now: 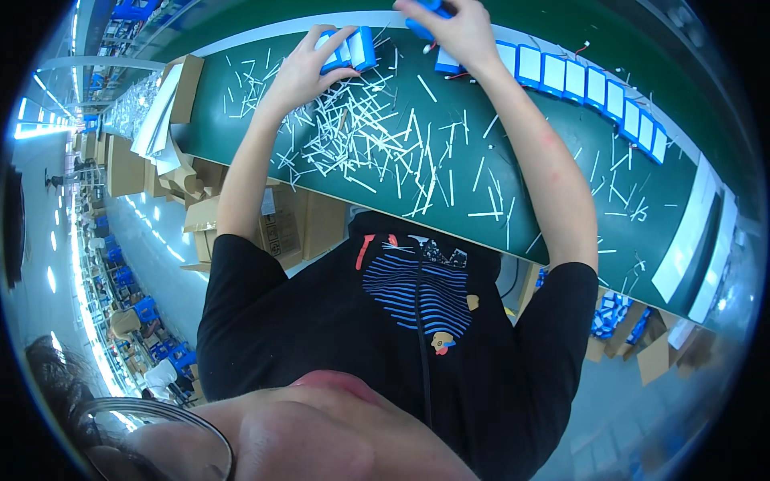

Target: Arrange blue electronic components on the workbench and place them into cardboard boxes.

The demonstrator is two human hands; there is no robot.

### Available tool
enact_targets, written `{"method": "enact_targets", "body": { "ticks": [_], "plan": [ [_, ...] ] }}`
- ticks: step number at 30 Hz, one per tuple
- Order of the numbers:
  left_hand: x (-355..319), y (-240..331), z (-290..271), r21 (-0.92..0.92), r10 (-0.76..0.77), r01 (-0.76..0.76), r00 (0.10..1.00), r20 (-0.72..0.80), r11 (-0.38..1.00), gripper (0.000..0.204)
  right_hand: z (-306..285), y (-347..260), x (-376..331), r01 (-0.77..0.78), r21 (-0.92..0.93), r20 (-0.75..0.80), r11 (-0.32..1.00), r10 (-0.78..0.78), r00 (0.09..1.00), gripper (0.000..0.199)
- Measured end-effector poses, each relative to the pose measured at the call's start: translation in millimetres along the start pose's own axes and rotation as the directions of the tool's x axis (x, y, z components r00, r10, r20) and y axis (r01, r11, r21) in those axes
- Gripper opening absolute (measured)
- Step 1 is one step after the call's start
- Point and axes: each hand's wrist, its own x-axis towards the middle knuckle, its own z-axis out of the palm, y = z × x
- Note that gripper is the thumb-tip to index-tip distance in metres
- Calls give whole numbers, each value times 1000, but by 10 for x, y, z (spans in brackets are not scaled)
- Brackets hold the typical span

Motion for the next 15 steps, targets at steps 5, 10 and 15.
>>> {"method": "enact_targets", "body": {
  "ticks": [5, 10, 15],
  "plan": [
    [-87, 37, 36, -197, -98, 82, 993, -68, 977, 67, 8, 39, 69, -143, 794, -29, 591, 271, 962, 47],
    [-176, 117, 89, -350, -166, 104, 974, -153, 931, 68, 146, 2, -43, -276, 777, 175, 565, 227, 958, 65],
    [-165, 331, 200, -455, -176, 14, 932, -316, 890, 70, 394, -39, -140, -296, 686, 209, 665, 209, 955, 72]
  ]
}}
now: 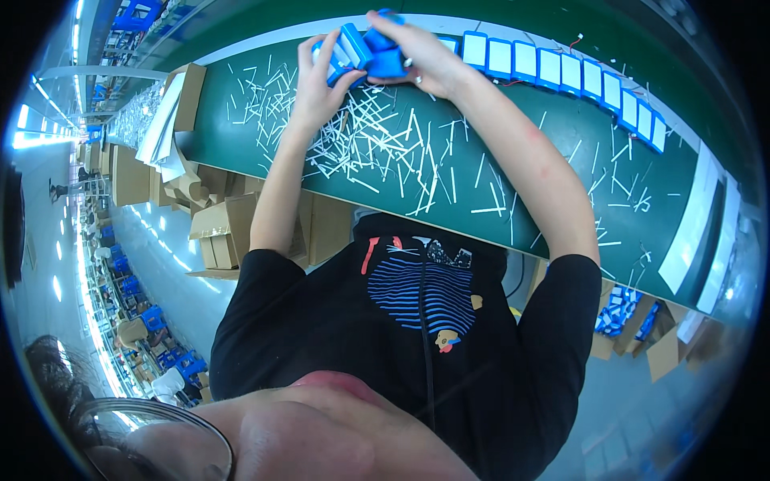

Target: Arrange blue electronic components on the workbench and place them into cardboard boxes.

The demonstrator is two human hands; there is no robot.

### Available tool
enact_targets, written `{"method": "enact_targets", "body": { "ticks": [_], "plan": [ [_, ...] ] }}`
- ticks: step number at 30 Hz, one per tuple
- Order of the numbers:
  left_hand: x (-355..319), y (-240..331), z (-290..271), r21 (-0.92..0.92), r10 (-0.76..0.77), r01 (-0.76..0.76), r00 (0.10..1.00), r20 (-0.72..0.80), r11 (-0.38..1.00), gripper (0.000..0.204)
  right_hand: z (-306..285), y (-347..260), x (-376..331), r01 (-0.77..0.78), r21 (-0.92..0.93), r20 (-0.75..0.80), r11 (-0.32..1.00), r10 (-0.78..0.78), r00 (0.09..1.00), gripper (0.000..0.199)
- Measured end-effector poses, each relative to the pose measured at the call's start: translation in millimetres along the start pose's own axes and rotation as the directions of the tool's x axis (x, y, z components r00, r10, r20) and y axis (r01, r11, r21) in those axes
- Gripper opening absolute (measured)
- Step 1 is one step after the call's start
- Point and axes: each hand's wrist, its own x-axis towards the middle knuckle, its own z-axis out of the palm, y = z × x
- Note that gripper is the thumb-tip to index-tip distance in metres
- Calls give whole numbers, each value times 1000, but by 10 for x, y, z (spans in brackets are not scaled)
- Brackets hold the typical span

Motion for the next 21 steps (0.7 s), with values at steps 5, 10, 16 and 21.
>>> {"method": "enact_targets", "body": {
  "ticks": [5, 10, 16, 21],
  "plan": [
    [16, 207, 111, -35, 5, -6, 1000, -9, 999, 72, 125, -30, -142, -76, -112, -50, 991, 71, 996, 74],
    [135, 419, 141, -70, -4, 3, 1000, -20, 998, 74, 186, -181, -261, -46, -19, -67, 999, 44, 997, 74],
    [420, 685, 146, -135, 57, -62, 997, -42, 989, 75, 158, -519, -483, -39, 231, -53, 972, 53, 997, 74],
    [546, 1323, 138, -179, 297, -314, 948, -115, 933, 83, 26, -845, -1195, 154, 255, -122, 955, -126, 984, 65]
  ]
}}
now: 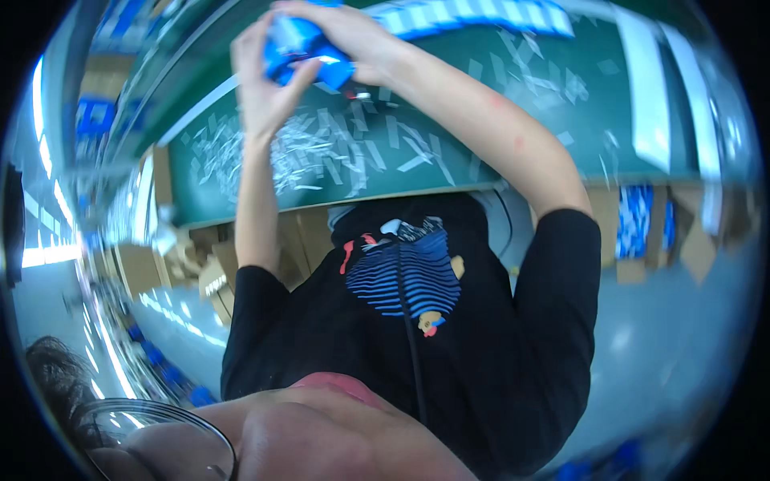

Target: Arrange blue electronic components on the workbench and place them into cardboard boxes.

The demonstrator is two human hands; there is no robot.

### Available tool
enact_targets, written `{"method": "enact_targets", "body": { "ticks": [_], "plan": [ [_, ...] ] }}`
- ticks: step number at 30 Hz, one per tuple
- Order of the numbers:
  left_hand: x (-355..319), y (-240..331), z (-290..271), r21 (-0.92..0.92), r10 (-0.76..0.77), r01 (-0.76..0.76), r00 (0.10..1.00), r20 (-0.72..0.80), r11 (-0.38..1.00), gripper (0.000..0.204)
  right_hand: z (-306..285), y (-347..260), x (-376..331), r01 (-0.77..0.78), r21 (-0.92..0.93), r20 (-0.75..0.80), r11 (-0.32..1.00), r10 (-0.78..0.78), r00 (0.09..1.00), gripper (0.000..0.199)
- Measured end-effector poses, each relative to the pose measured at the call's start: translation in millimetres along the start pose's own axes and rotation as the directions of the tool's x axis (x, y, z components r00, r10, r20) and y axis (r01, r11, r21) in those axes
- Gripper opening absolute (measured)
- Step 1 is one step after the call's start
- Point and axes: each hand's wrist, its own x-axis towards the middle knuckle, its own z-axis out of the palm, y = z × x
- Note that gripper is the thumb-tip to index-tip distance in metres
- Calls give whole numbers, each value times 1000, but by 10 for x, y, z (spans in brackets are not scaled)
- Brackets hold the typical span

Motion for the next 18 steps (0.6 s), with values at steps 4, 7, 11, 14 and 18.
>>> {"method": "enact_targets", "body": {
  "ticks": [4, 7, 11, 14, 18],
  "plan": [
    [122, 994, 326, -84, 71, -64, 995, 77, 994, 79, -516, -227, -1009, 278, -98, -68, 956, -285, 956, 60],
    [-56, 1849, 631, -226, 288, -243, 937, 197, 943, 83, -914, -7, -1942, 452, -7, -276, 892, -436, 856, 69],
    [-833, 2527, 1295, -470, 412, -159, 759, 504, 868, 73, -1541, 724, -3225, 550, 91, -572, 830, -408, 711, 66],
    [-1294, 2778, 2057, -627, 489, 71, 560, 669, 776, 72, -1855, 1089, -3754, 574, 161, -903, 803, -115, 415, 59],
    [-1606, 2906, 3219, -612, 525, 195, 359, 772, 767, 64, -3355, 1798, -4264, 701, 446, -810, 556, -81, 580, 52]
  ]
}}
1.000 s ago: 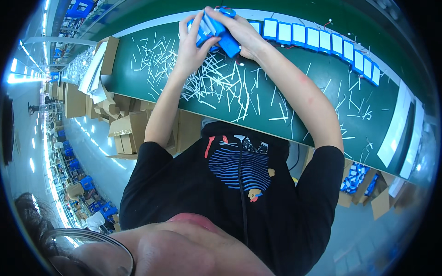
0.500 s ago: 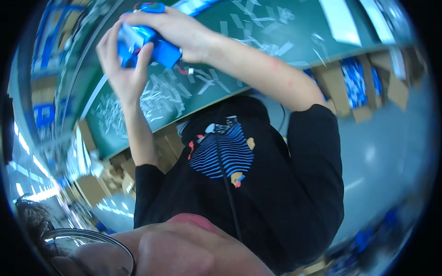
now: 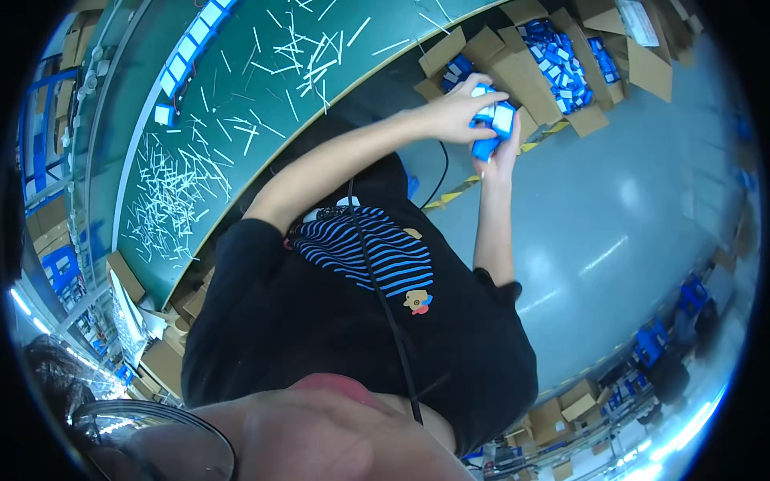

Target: Arrange blue electronic components on the workbench and place them into cardboard boxes.

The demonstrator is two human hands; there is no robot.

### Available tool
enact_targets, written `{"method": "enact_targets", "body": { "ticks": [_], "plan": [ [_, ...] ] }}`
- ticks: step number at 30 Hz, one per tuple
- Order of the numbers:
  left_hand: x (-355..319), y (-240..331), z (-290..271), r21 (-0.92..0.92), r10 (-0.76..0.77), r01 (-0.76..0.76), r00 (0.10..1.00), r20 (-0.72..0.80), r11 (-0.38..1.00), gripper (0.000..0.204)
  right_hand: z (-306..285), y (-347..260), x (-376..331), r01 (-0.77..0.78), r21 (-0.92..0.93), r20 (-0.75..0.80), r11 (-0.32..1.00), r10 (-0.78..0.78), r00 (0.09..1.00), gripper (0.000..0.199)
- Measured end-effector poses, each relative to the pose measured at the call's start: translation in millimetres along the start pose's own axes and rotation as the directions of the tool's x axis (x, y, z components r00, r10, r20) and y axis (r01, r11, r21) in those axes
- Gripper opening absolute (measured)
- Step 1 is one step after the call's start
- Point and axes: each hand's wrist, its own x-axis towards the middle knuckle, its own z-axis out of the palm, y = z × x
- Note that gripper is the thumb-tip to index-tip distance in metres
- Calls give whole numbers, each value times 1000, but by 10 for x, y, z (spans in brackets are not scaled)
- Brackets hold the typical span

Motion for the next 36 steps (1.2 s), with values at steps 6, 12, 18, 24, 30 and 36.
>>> {"method": "enact_targets", "body": {
  "ticks": [6, 12, 18, 24, 30, 36],
  "plan": [
    [-33, -261, 215, 286, 248, -212, 964, -93, 934, 48, -1563, -649, 1009, 112, 204, -94, 972, -95, 991, 55],
    [-1731, 594, -1446, -44, 179, -199, 942, -283, 979, 16, -960, -967, 930, -172, 213, 351, 962, 89, 932, 25],
    [-3211, -76, -2863, 553, 38, 660, 625, -780, 508, 35, 2045, -144, 287, 883, -429, 462, 189, -795, 394, 13],
    [-3479, -632, -3069, 326, -341, 811, 520, -783, 486, 59, 3789, 939, 1422, 918, -157, 931, -366, 256, 261, 51],
    [-3574, -897, -3286, 510, -53, 612, 670, -741, 604, 72, 4156, 1428, 2175, 834, 207, 744, -512, 636, 205, 69],
    [-3149, -1116, -3168, 602, -38, 677, 677, -735, 423, 75, 4039, 1445, 2103, 780, 181, 757, -599, 591, 278, 70]
  ]
}}
